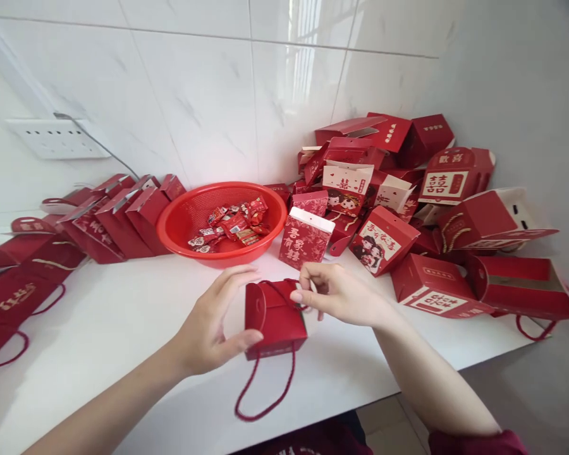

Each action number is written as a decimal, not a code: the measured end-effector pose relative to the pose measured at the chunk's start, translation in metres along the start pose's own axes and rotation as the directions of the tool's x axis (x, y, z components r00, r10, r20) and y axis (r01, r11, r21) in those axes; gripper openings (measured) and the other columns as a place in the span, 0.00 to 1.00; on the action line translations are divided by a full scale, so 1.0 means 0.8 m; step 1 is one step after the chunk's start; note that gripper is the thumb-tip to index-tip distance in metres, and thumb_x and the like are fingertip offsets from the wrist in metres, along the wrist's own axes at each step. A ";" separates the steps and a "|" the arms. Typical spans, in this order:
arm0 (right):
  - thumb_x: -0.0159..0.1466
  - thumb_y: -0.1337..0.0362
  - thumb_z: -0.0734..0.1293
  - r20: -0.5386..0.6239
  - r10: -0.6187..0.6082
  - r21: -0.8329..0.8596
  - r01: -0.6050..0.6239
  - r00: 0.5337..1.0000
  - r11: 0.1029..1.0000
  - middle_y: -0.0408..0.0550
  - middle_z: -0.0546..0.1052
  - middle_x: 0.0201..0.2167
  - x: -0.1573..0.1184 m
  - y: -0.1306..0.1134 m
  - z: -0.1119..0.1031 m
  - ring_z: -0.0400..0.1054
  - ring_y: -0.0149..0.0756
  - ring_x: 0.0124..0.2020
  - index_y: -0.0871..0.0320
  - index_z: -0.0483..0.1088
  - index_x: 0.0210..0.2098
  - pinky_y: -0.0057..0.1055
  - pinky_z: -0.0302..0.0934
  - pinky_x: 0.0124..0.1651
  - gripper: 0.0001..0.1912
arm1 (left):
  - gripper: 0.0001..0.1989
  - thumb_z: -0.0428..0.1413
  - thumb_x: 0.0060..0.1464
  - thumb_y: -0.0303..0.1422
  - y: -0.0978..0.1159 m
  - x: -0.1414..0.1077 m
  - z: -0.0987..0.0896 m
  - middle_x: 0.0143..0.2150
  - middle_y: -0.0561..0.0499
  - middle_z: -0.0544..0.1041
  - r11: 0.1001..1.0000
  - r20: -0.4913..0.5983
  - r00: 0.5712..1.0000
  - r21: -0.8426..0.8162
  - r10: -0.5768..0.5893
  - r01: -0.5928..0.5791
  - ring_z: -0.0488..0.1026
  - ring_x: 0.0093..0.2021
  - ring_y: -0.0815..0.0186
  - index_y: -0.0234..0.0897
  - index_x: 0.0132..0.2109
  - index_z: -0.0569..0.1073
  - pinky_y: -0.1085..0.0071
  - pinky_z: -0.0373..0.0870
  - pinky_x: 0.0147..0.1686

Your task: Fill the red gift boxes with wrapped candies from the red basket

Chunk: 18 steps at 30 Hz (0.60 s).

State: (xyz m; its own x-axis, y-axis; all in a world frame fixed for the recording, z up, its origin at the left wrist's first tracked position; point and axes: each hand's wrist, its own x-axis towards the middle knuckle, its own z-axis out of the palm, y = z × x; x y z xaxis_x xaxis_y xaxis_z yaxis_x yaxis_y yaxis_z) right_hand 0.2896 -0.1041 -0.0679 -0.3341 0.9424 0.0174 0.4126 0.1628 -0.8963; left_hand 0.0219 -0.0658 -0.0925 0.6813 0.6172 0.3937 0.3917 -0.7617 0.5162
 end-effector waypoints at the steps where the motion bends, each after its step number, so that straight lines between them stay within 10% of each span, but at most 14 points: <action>1: 0.61 0.49 0.70 0.049 -0.019 0.082 0.015 0.999 0.997 0.40 0.73 0.24 0.010 0.004 0.008 0.70 0.30 0.23 0.55 0.62 0.31 0.25 0.61 0.25 0.18 | 0.36 0.58 0.56 0.48 0.005 -0.001 -0.001 0.66 0.41 0.61 0.999 0.021 0.999 0.022 -0.035 0.035 0.61 0.65 0.48 0.43 0.66 0.57 0.52 0.62 0.63; 8: 0.60 0.52 0.72 0.262 0.065 0.282 -0.140 0.963 0.949 0.37 0.72 0.17 0.033 0.040 0.028 0.67 0.28 0.15 0.56 0.63 0.31 0.22 0.59 0.18 0.17 | 0.18 0.51 0.63 0.34 -0.021 -0.033 0.015 0.61 0.44 0.66 0.930 -0.062 0.942 -0.192 -0.329 0.312 0.67 0.59 0.55 0.44 0.59 0.63 0.57 0.66 0.57; 12: 0.57 0.52 0.74 0.161 0.097 0.506 -0.167 0.982 0.847 0.39 0.73 0.15 0.043 0.058 0.027 0.64 0.24 0.12 0.58 0.67 0.28 0.18 0.51 0.14 0.18 | 0.17 0.51 0.64 0.34 -0.040 -0.049 0.021 0.59 0.45 0.68 0.855 -0.138 0.916 -0.432 -0.378 0.288 0.68 0.57 0.56 0.43 0.58 0.64 0.60 0.66 0.55; 18: 0.63 0.52 0.70 -0.099 0.096 0.693 -0.001 0.990 0.721 0.50 0.78 0.50 0.056 0.077 0.045 0.77 0.37 0.44 0.52 0.67 0.51 0.32 0.71 0.43 0.20 | 0.15 0.52 0.63 0.33 -0.047 -0.051 0.030 0.57 0.45 0.70 0.833 -0.221 0.909 -0.516 -0.354 0.199 0.67 0.59 0.56 0.41 0.56 0.67 0.62 0.63 0.57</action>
State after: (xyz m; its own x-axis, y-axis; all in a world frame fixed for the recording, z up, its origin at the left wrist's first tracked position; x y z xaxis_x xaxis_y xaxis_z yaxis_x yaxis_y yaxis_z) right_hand 0.2692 -0.0623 -0.1386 -0.2067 0.9781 -0.0252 -0.2896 -0.0858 -0.9533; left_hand -0.0060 -0.0672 -0.1465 0.3437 0.8740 0.3435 0.1426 -0.4102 0.9008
